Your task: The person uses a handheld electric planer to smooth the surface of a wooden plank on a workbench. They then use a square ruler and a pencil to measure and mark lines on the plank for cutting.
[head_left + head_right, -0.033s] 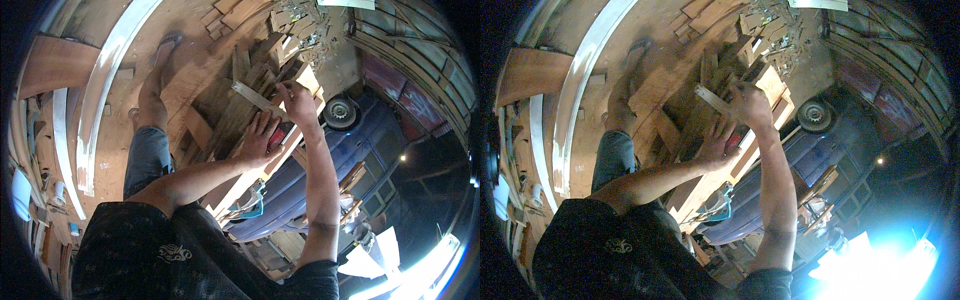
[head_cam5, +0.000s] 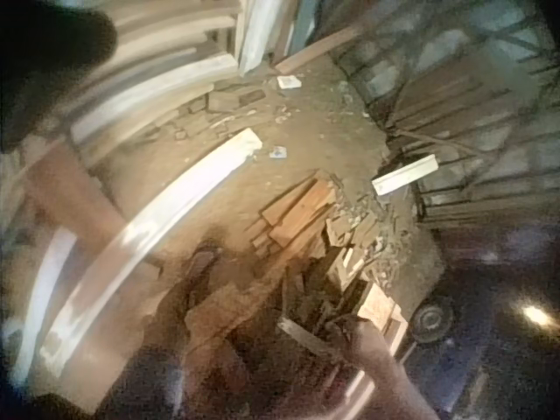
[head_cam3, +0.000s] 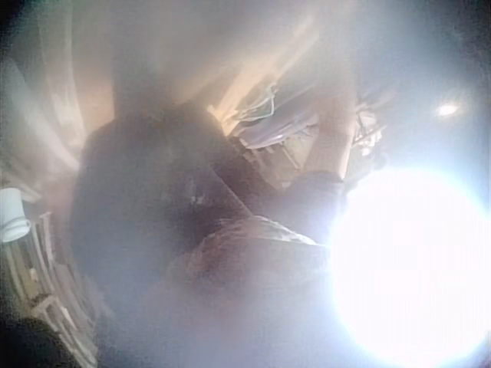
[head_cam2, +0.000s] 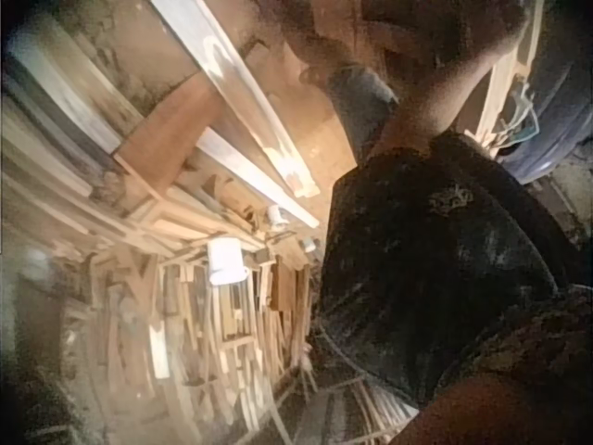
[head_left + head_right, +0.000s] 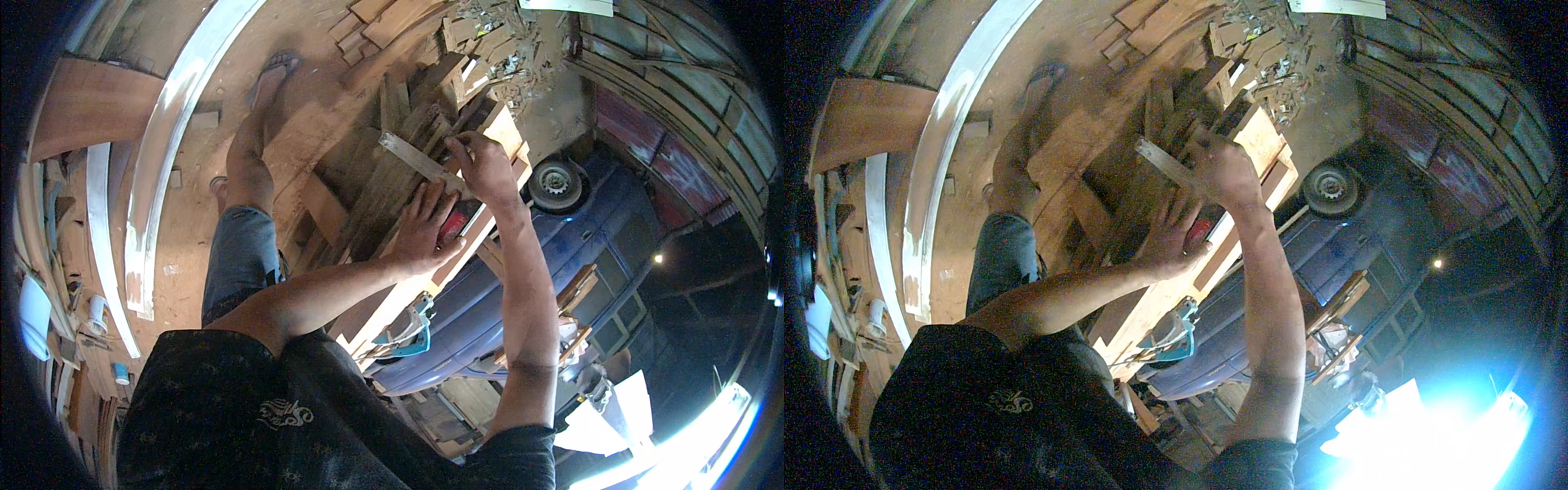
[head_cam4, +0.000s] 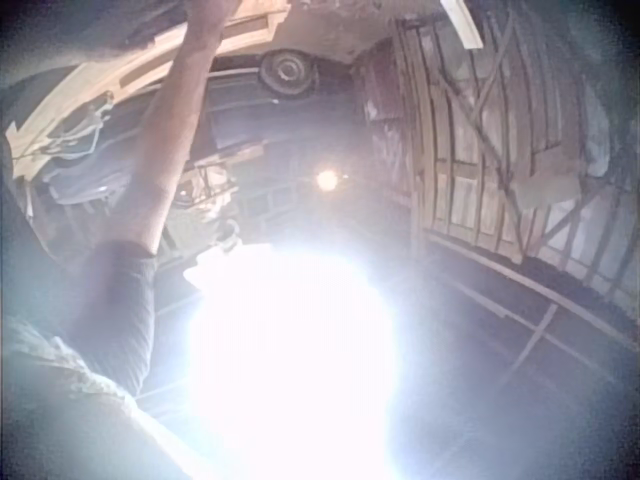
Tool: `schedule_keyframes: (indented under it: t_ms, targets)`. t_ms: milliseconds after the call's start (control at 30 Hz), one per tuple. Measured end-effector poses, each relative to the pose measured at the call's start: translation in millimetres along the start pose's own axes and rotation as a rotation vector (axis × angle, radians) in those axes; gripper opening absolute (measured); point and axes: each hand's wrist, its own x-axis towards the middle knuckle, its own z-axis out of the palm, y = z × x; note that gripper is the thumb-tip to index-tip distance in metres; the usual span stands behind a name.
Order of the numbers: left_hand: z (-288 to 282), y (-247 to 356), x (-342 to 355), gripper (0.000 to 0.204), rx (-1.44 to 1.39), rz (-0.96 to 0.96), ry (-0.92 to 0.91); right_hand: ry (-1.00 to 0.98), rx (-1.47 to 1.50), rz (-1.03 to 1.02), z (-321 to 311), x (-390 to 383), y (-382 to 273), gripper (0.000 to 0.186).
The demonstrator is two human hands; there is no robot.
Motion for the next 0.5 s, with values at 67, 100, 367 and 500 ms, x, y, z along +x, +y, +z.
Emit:
schedule_keyframes:
  t_ms: [67,100,367,500]
  targets:
    - [0,0,-1,0.092,-0.002,-0.003,-0.004,-0.110,-0.051,-0.002,-1,6,2,0.029]
    - [0,-1,0,0.092,-0.014,0.003,0.006,-0.166,-0.078,-0.004,-3,9,0,0.030]
    - [-2,2,1,0.093,-0.027,-0.010,-0.007,-0.250,-0.242,-0.037,-20,27,-14,0.038]
    - [-5,2,-1,0.093,-0.009,0.003,-0.020,-0.380,-0.294,0.037,-8,28,-17,0.042]
